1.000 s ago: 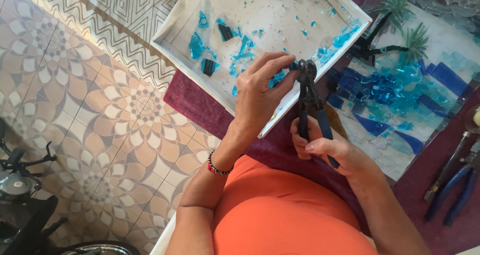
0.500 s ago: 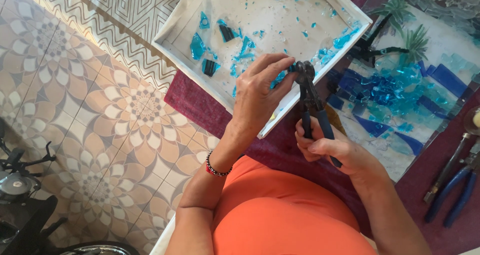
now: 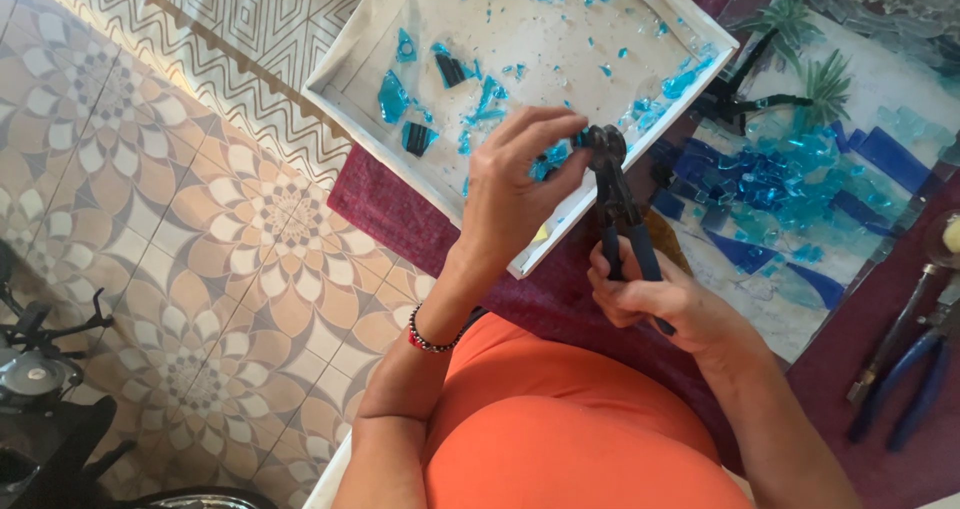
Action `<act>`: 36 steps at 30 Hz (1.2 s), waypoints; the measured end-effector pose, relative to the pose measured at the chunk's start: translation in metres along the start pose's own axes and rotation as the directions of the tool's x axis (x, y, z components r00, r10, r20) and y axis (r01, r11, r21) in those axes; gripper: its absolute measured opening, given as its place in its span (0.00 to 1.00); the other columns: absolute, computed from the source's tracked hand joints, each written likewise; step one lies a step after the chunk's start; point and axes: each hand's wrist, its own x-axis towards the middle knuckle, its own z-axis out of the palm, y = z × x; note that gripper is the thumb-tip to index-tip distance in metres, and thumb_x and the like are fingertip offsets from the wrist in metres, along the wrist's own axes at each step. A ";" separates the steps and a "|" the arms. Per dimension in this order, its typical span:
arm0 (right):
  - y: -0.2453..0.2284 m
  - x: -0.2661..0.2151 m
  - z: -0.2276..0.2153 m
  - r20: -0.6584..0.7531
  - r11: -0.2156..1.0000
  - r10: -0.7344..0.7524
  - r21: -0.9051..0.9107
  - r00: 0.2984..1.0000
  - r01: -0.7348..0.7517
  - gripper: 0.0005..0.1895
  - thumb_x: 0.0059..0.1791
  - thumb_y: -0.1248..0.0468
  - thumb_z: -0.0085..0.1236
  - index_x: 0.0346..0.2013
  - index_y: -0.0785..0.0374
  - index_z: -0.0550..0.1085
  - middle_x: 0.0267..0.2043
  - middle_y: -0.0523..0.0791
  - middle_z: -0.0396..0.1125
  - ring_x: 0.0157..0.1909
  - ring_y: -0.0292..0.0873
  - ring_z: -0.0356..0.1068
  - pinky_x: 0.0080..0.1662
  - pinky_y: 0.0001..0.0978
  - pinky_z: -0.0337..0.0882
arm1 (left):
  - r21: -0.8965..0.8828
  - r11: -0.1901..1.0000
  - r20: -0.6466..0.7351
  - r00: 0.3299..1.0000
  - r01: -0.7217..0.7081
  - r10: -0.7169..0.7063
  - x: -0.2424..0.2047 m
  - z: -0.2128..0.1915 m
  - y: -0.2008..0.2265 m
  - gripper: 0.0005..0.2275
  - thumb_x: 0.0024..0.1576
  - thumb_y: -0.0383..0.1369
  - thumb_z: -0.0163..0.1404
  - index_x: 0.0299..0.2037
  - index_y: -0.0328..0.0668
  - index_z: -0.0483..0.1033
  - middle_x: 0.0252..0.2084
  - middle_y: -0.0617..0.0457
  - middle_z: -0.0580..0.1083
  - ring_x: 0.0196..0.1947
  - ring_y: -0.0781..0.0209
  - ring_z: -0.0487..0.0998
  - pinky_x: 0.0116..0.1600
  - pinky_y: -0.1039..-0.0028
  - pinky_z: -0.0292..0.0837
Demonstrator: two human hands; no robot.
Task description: Cutting small blue glass tiles using mosaic nippers over a tray
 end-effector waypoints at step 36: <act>0.019 -0.001 0.039 -0.255 1.000 0.013 -0.013 0.967 -0.017 0.08 0.58 0.67 0.49 0.35 0.66 0.71 0.28 0.32 0.44 0.31 0.27 0.40 0.32 0.26 0.56 | -0.871 0.338 -0.011 0.675 0.355 -0.738 -0.008 0.074 0.022 0.25 0.71 0.47 0.44 0.37 0.28 0.80 0.27 0.36 0.78 0.23 0.56 0.82 0.26 0.74 0.82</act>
